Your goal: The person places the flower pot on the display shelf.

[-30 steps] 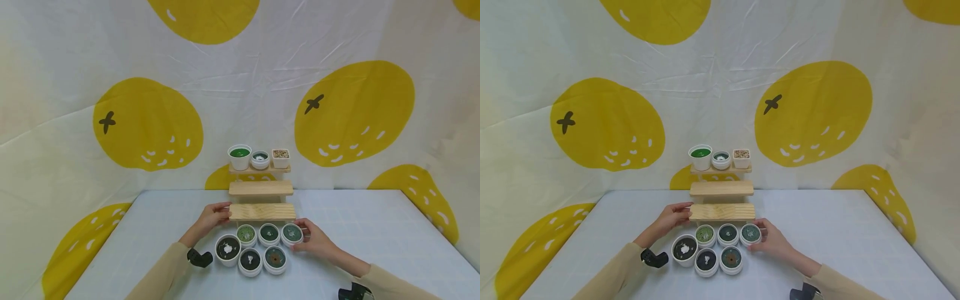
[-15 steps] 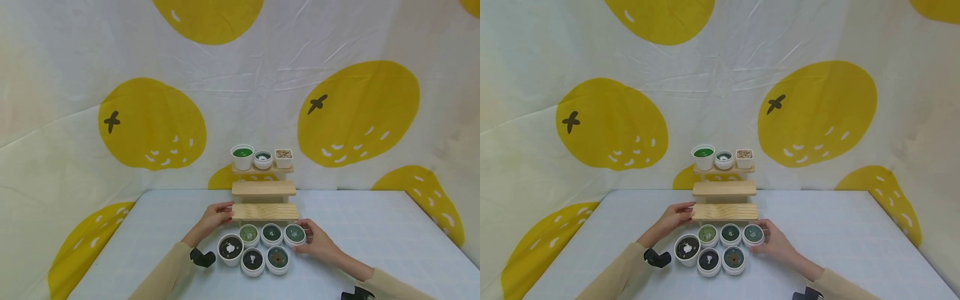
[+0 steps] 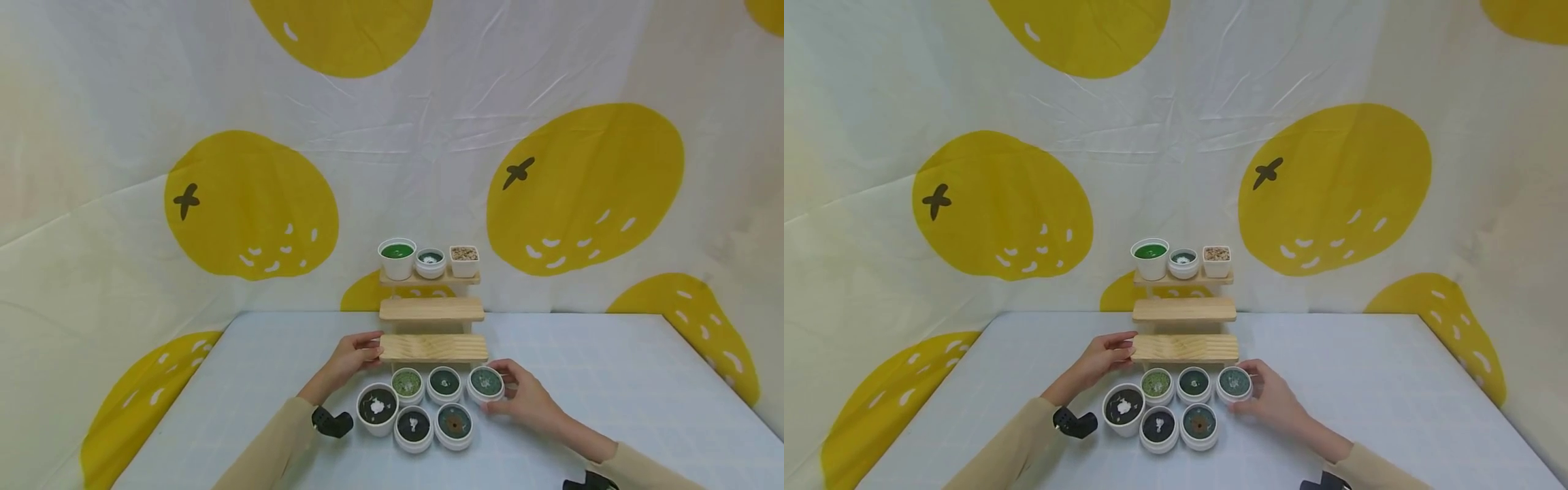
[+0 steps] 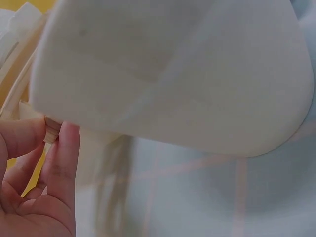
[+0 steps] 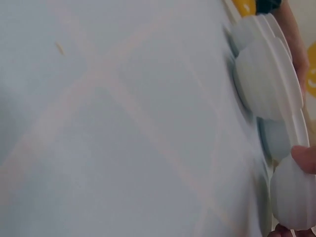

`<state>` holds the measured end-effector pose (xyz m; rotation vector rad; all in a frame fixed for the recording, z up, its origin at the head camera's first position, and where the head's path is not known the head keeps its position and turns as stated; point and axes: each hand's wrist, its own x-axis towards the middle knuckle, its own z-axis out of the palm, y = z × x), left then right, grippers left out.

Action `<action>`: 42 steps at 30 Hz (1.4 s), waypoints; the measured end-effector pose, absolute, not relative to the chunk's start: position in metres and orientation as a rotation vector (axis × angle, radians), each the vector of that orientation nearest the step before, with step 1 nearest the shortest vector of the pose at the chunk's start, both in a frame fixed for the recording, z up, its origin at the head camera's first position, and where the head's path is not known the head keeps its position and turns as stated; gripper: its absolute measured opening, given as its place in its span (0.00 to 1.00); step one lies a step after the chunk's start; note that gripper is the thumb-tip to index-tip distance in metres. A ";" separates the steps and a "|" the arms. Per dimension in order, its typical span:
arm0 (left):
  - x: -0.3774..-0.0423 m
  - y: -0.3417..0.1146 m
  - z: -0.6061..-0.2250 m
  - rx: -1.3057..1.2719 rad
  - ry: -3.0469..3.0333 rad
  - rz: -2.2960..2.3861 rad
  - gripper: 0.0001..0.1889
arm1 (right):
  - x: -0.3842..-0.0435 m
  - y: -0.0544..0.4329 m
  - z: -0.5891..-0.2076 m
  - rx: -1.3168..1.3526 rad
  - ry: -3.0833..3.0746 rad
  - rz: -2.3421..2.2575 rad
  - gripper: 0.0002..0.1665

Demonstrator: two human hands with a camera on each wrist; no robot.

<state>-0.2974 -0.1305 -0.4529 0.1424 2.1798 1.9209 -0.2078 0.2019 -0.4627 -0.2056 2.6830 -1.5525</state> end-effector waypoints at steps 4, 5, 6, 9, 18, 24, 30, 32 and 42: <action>-0.299 -0.129 -0.452 0.141 2.176 1.922 0.23 | -0.209 0.205 -0.458 -0.186 2.685 -1.573 0.42; -0.299 -0.129 -0.452 0.145 2.178 1.919 0.23 | -0.209 0.205 -0.457 -0.182 2.680 -1.586 0.42; -0.299 -0.129 -0.452 0.143 2.175 1.917 0.23 | -0.210 0.205 -0.456 -0.179 2.679 -1.595 0.42; -0.297 -0.129 -0.450 0.154 2.184 1.905 0.23 | -0.211 0.204 -0.452 -0.190 2.678 -1.624 0.42; -0.295 -0.129 -0.449 0.141 2.193 1.895 0.23 | -0.212 0.201 -0.443 -0.186 2.752 -1.549 0.42; -0.295 -0.130 -0.452 0.144 2.186 1.909 0.24 | -0.212 0.200 -0.437 -0.220 2.771 -1.500 0.43; -0.296 -0.129 -0.454 0.164 2.188 1.903 0.24 | -0.212 0.202 -0.428 -0.338 2.809 -1.510 0.41; -0.296 -0.129 -0.454 0.164 2.196 1.886 0.24 | -0.213 0.202 -0.425 -0.358 2.826 -1.508 0.41; -0.296 -0.129 -0.452 0.140 2.201 1.897 0.23 | -0.222 0.190 -0.404 -0.410 2.863 -1.505 0.40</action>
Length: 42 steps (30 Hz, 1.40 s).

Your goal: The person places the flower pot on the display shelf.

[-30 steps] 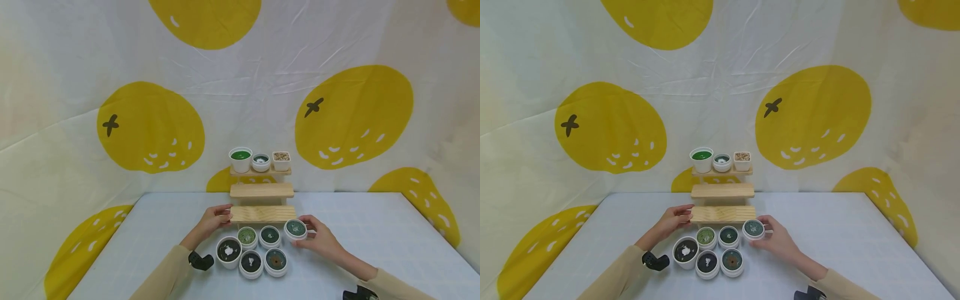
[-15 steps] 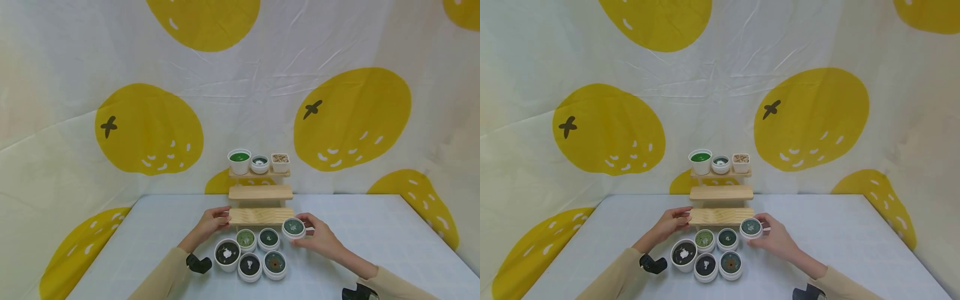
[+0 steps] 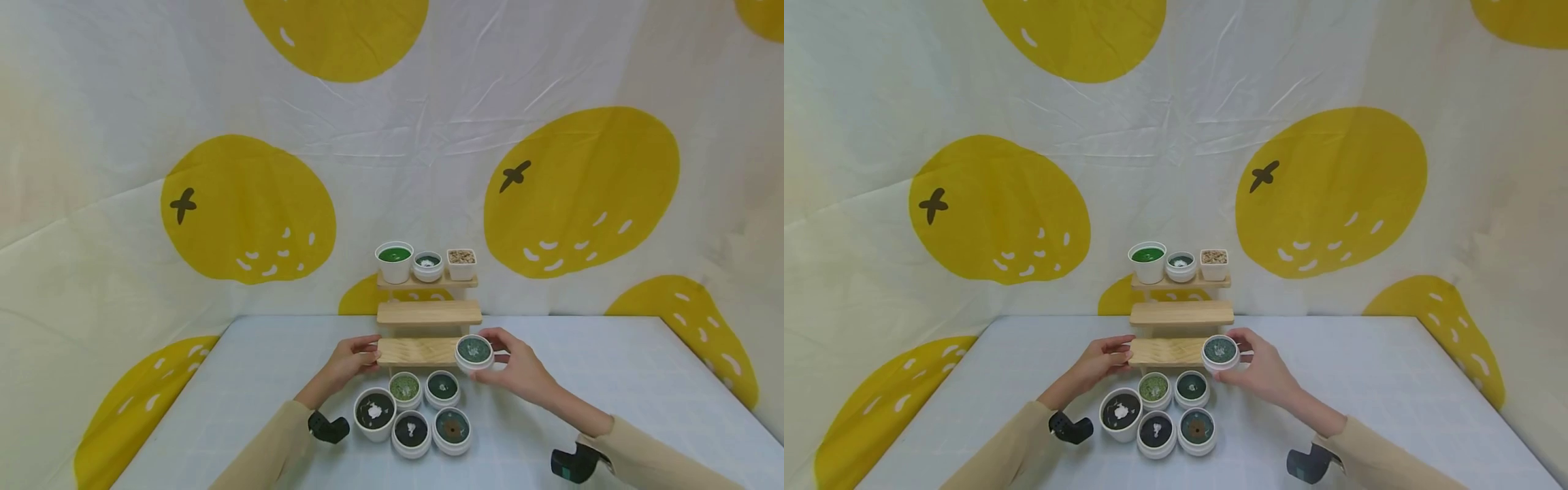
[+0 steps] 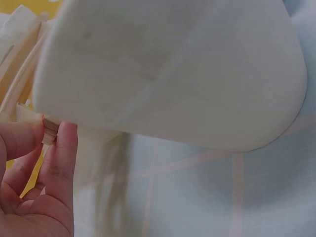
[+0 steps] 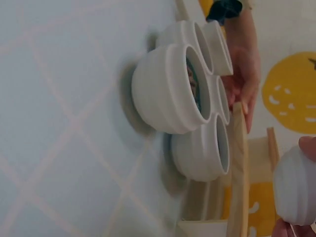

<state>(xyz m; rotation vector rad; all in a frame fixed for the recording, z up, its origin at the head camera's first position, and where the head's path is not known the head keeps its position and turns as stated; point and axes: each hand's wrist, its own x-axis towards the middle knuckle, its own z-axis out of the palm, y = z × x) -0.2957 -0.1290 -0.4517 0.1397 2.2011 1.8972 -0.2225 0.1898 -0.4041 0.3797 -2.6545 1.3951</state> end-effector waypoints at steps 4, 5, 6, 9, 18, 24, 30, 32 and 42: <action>-0.295 -0.129 -0.452 0.136 2.199 1.890 0.24 | -0.227 0.184 -0.397 0.362 -2.665 1.408 0.39; -0.295 -0.129 -0.451 0.143 2.204 1.892 0.23 | -0.228 0.182 -0.396 0.361 -2.662 1.415 0.39; -0.295 -0.128 -0.451 0.139 2.211 1.888 0.23 | -0.230 0.180 -0.394 0.361 -2.657 1.420 0.39; -0.295 -0.128 -0.449 0.127 2.220 1.893 0.23 | -0.234 0.176 -0.391 0.384 -2.636 1.439 0.39; -0.297 -0.127 -0.449 0.121 2.210 1.891 0.23 | -0.242 0.164 -0.382 0.390 -2.578 1.530 0.38; -0.296 -0.128 -0.449 0.136 2.223 1.899 0.23 | -0.249 0.157 -0.377 0.404 -2.580 1.569 0.38; -0.296 -0.128 -0.449 0.122 2.222 1.887 0.22 | -0.257 0.152 -0.371 0.379 -2.598 1.627 0.39; -0.296 -0.127 -0.448 0.117 2.226 1.878 0.22 | -0.259 0.150 -0.369 0.354 -2.609 1.648 0.39; -0.298 -0.128 -0.449 0.121 2.231 1.870 0.22 | -0.275 0.141 -0.367 0.314 -2.575 1.707 0.41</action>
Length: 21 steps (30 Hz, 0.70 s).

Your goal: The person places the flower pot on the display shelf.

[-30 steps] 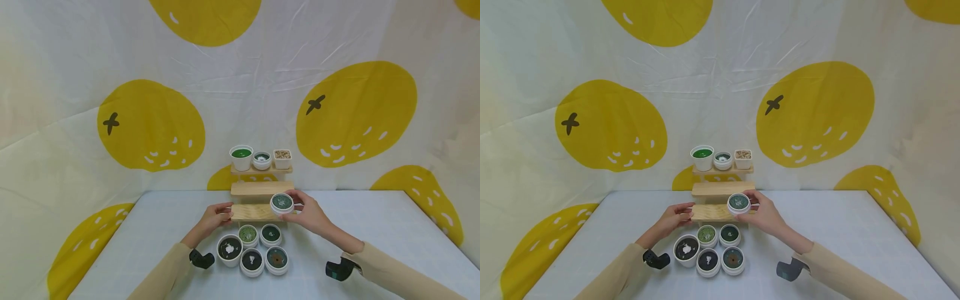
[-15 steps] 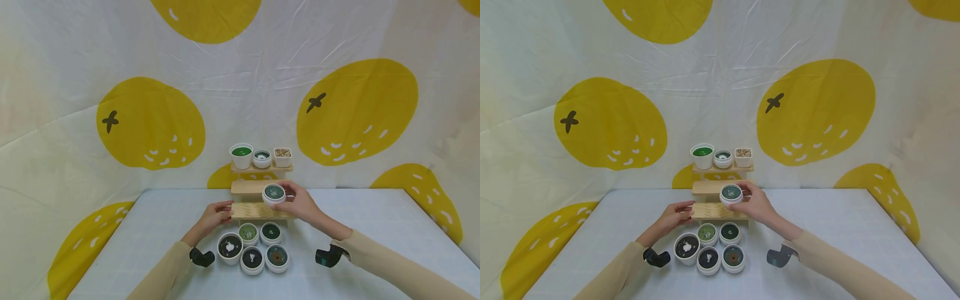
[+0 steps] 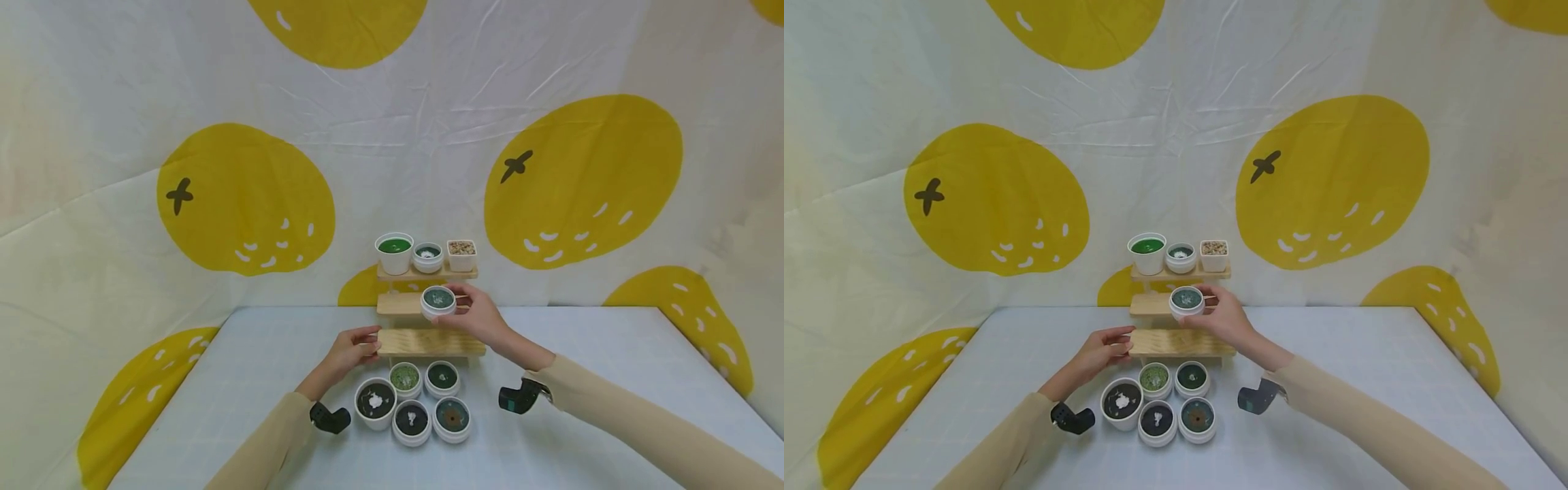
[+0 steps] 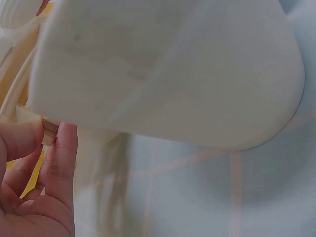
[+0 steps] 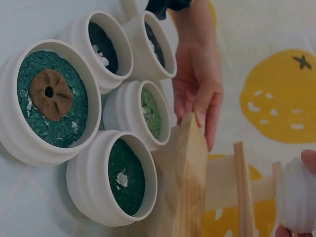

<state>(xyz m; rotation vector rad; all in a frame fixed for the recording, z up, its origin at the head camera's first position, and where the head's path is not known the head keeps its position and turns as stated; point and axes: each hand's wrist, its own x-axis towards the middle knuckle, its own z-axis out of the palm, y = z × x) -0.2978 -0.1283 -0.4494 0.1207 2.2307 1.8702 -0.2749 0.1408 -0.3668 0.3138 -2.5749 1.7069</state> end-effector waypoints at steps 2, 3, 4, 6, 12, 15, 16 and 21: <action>-0.298 -0.128 -0.449 0.118 2.237 1.863 0.22 | -0.277 0.138 -0.366 0.313 -2.570 1.716 0.41; -0.298 -0.128 -0.449 0.116 2.238 1.862 0.22 | -0.278 0.137 -0.366 0.317 -2.567 1.715 0.41; -0.298 -0.128 -0.448 0.114 2.239 1.862 0.22 | -0.279 0.135 -0.365 0.322 -2.567 1.712 0.40; -0.298 -0.128 -0.448 0.111 2.238 1.864 0.22 | -0.281 0.133 -0.364 0.329 -2.559 1.714 0.39; -0.300 -0.127 -0.450 0.103 2.235 1.864 0.22 | -0.287 0.129 -0.361 0.363 -2.553 1.696 0.38; -0.300 -0.128 -0.451 0.106 2.239 1.852 0.23 | -0.290 0.127 -0.359 0.362 -2.564 1.692 0.38; -0.300 -0.128 -0.451 0.108 2.240 1.849 0.23 | -0.291 0.126 -0.358 0.359 -2.569 1.693 0.38; -0.299 -0.128 -0.451 0.106 2.243 1.842 0.23 | -0.296 0.120 -0.357 0.330 -2.578 1.709 0.39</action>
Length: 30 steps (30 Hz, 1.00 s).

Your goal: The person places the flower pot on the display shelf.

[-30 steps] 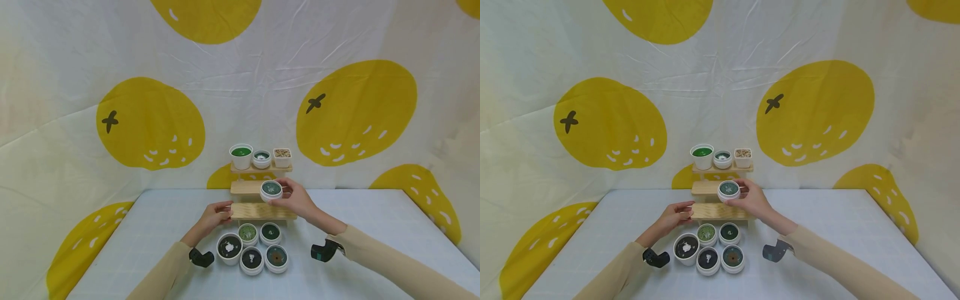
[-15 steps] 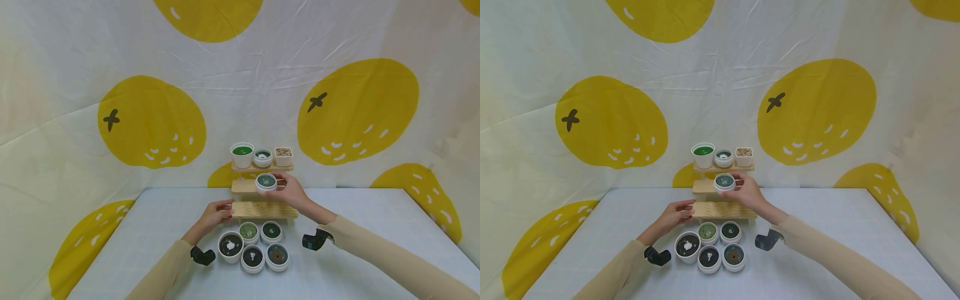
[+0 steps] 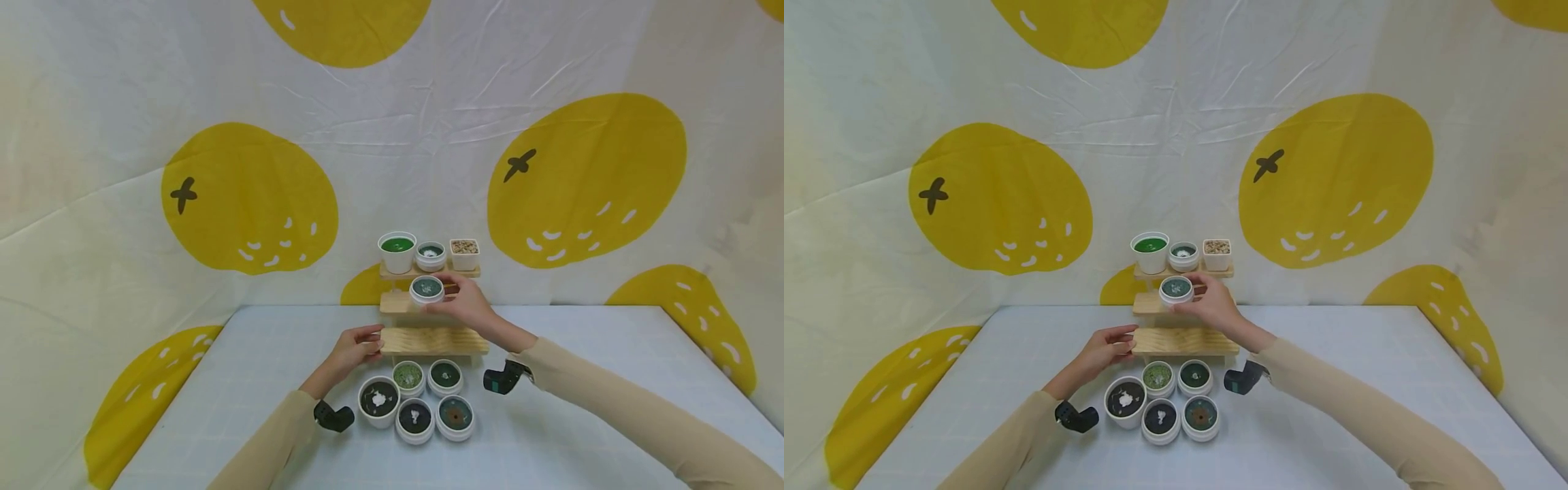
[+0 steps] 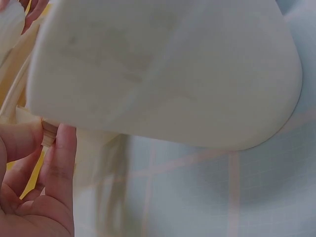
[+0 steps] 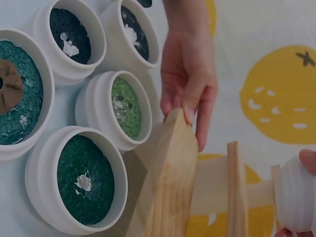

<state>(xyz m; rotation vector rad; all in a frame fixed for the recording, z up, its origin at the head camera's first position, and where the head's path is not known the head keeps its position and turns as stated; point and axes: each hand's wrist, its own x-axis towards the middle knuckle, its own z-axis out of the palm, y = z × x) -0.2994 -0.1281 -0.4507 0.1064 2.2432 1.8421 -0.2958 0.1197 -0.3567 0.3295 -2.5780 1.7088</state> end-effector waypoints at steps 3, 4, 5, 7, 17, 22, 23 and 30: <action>-0.300 -0.128 -0.450 0.099 2.238 1.851 0.22 | -0.299 0.116 -0.356 0.346 -2.558 1.708 0.39; -0.300 -0.128 -0.450 0.099 2.235 1.855 0.22 | -0.299 0.115 -0.356 0.351 -2.551 1.706 0.39; -0.300 -0.127 -0.450 0.099 2.237 1.855 0.22 | -0.300 0.114 -0.356 0.358 -2.542 1.708 0.39; -0.300 -0.127 -0.450 0.090 2.230 1.865 0.22 | -0.301 0.112 -0.356 0.371 -2.536 1.698 0.39; -0.297 -0.126 -0.447 0.071 2.234 1.865 0.22 | -0.307 0.103 -0.360 0.397 -2.532 1.681 0.40; -0.299 -0.126 -0.449 0.065 2.256 1.839 0.22 | -0.314 0.100 -0.365 0.443 -2.508 1.678 0.40; -0.299 -0.126 -0.450 0.067 2.258 1.838 0.22 | -0.314 0.099 -0.365 0.441 -2.511 1.677 0.40; -0.298 -0.127 -0.449 0.093 2.259 1.844 0.22 | -0.315 0.097 -0.368 0.413 -2.548 1.657 0.40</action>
